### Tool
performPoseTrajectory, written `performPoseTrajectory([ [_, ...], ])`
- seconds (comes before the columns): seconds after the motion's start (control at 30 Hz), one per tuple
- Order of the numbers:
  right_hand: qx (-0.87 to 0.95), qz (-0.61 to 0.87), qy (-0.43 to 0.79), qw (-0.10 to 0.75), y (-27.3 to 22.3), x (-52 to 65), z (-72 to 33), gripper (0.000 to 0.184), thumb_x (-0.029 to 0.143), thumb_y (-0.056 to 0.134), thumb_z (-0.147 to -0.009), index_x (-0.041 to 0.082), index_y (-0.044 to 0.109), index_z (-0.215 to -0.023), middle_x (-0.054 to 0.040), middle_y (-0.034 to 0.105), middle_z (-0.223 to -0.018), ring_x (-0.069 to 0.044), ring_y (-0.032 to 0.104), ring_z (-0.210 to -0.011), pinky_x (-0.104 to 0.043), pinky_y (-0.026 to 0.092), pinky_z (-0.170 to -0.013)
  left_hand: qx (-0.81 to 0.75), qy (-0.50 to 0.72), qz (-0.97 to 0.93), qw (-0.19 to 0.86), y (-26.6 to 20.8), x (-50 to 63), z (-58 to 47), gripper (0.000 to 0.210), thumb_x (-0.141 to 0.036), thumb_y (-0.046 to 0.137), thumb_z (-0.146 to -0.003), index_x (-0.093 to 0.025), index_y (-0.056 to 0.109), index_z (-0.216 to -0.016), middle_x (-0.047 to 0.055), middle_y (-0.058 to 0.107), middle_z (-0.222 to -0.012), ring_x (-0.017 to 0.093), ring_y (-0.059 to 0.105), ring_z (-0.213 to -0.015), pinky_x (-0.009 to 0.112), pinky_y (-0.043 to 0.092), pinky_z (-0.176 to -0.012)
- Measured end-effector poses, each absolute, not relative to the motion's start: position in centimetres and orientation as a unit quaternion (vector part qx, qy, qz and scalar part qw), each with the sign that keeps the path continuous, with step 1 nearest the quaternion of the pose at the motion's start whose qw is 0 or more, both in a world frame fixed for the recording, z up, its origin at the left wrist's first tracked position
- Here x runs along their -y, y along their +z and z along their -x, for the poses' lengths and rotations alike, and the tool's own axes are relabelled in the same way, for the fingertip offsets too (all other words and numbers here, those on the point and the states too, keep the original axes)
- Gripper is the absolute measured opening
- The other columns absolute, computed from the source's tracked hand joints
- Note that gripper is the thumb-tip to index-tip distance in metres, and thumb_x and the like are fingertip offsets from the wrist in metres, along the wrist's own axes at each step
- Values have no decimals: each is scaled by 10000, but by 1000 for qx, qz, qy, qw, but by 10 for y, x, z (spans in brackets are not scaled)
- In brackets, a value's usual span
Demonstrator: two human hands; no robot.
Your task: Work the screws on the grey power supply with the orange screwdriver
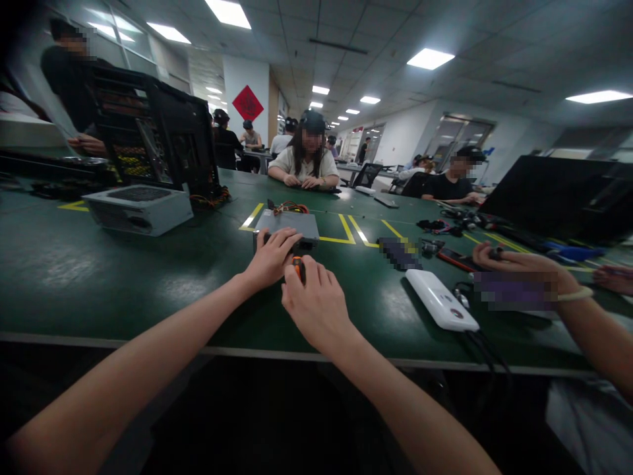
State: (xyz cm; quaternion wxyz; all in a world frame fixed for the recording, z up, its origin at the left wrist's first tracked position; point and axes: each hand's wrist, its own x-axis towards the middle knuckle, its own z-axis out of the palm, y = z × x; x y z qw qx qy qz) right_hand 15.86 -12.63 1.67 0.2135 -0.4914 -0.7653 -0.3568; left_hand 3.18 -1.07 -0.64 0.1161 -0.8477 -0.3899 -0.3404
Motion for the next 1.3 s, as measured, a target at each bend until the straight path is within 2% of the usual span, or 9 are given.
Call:
performPoseTrajectory([
  [0.1, 762, 494, -357, 219, 18, 126, -154, 243, 182, 416, -861, 160, 516, -1081, -141, 539, -1087, -216, 532, -901, -316, 416, -735, 381, -342, 850, 120, -7, 11, -31, 448, -135, 371, -838, -203, 409, -1280, 103, 449, -1341, 223, 353, -1272, 488, 133, -1069],
  [0.27, 719, 550, -351, 240, 22, 123, -162, 264, 302, 333, -925, 188, 533, -1056, -53, 552, -808, -155, 512, -636, -270, 380, -576, 383, -351, 845, 127, -9, 9, -32, 467, -118, 385, -819, -207, 411, -1277, 94, 463, -1326, 217, 348, -1274, 487, 120, -1076],
  [0.47, 749, 545, -307, 218, 20, 131, -164, 273, 217, 357, -905, 141, 479, -1136, -140, 525, -1103, -202, 558, -889, -287, 441, -684, 387, -351, 843, 128, -9, 10, -33, 483, -107, 393, -808, -203, 410, -1281, 96, 457, -1330, 215, 344, -1278, 482, 118, -1082],
  [0.63, 739, 558, -318, 203, 17, 129, -163, 288, 348, 327, -928, 181, 521, -1060, -48, 571, -831, -138, 553, -622, -240, 382, -498, 392, -347, 843, 123, -9, 9, -34, 480, -113, 394, -808, -212, 419, -1277, 95, 462, -1325, 218, 346, -1277, 487, 118, -1081],
  [0.7, 731, 573, -303, 214, 18, 130, -162, 295, 370, 345, -919, 178, 516, -1064, -61, 575, -869, -153, 572, -676, -240, 398, -509, 392, -346, 844, 122, -9, 9, -34, 482, -116, 395, -809, -211, 413, -1281, 95, 458, -1329, 219, 346, -1276, 489, 117, -1081],
  [0.83, 779, 522, -273, 216, 14, 132, -160, 275, 193, 358, -891, 173, 458, -1146, -125, 516, -1148, -193, 570, -923, -261, 466, -649, 389, -345, 846, 122, -9, 9, -33, 474, -127, 389, -817, -211, 408, -1282, 96, 448, -1337, 220, 345, -1276, 489, 120, -1079],
  [1.03, 735, 564, -276, 256, 14, 126, -166, 255, 298, 331, -920, 196, 493, -1088, -52, 572, -942, -129, 567, -648, -217, 394, -465, 391, -346, 843, 126, -9, 9, -34, 472, -124, 395, -811, -212, 412, -1274, 91, 452, -1333, 217, 345, -1275, 484, 120, -1080],
  [1.2, 770, 536, -208, 277, 18, 133, -164, 287, 192, 362, -881, 153, 454, -1149, -142, 486, -1145, -194, 565, -937, -284, 497, -679, 389, -342, 846, 126, -9, 9, -34, 478, -127, 391, -813, -212, 404, -1283, 91, 451, -1334, 219, 338, -1278, 490, 119, -1079],
  [1.3, 777, 539, -212, 246, 20, 133, -165, 283, 198, 323, -901, 166, 474, -1137, -114, 522, -1052, -181, 584, -847, -287, 497, -643, 390, -341, 846, 122, -8, 10, -33, 482, -126, 397, -809, -213, 405, -1283, 94, 447, -1337, 223, 340, -1277, 492, 116, -1080],
])
